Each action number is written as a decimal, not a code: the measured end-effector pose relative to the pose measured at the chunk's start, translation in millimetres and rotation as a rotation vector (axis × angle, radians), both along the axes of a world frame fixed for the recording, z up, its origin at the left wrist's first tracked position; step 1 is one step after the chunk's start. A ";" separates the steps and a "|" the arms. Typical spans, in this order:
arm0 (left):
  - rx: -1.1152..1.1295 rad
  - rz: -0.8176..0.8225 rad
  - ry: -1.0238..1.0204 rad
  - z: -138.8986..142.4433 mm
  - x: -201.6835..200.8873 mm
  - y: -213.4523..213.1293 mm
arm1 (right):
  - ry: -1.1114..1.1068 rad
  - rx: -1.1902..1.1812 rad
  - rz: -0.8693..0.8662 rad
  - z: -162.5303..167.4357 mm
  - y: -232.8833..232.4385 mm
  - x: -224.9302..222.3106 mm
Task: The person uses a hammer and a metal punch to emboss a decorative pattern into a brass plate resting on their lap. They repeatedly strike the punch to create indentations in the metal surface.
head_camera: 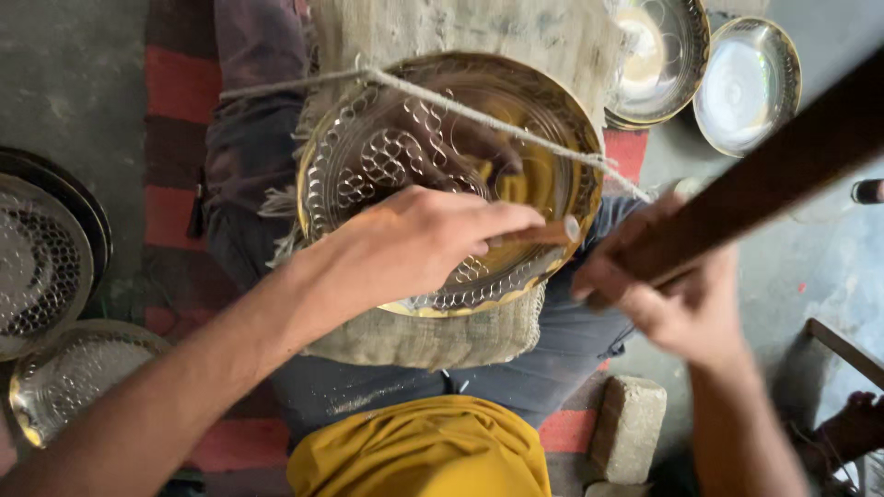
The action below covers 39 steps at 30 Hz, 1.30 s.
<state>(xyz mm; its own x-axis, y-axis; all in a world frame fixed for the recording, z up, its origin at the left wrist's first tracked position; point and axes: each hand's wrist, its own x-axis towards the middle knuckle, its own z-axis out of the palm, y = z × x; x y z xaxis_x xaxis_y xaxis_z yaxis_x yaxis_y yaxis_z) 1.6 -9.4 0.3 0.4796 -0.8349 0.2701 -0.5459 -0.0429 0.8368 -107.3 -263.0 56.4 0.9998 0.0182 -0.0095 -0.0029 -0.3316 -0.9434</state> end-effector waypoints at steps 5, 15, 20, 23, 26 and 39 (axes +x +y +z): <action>0.217 -0.167 -0.154 13.9 13.7 -9.1 | 0.097 -0.147 -0.360 -54.8 -15.7 -51.2; 0.336 -0.248 -0.197 12.1 16.7 -14.5 | -0.194 -0.476 -0.366 -75.1 -18.7 -64.0; 0.091 0.015 -0.056 -4.4 -2.9 4.0 | -0.009 -0.590 -0.282 -46.5 -37.2 -39.9; -0.004 0.161 -0.007 -14.2 -17.1 12.4 | -0.082 -0.855 -0.099 -10.1 -42.1 -15.9; -0.019 0.209 -0.045 -19.5 -18.5 13.8 | -0.016 -0.810 -0.036 16.1 -31.6 3.0; -0.073 0.125 -0.037 -7.2 -13.8 13.2 | 0.046 -0.878 -0.062 -6.3 -27.1 -18.1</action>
<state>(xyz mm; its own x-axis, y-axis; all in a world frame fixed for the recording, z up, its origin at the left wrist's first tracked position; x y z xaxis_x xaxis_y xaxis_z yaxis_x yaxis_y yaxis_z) -12.1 3.7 -6.9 0.5674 -0.7468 0.3468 -0.5704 -0.0527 0.8197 -125.5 -290.0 50.1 0.9970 -0.0692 -0.0349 -0.0771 -0.9349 -0.3465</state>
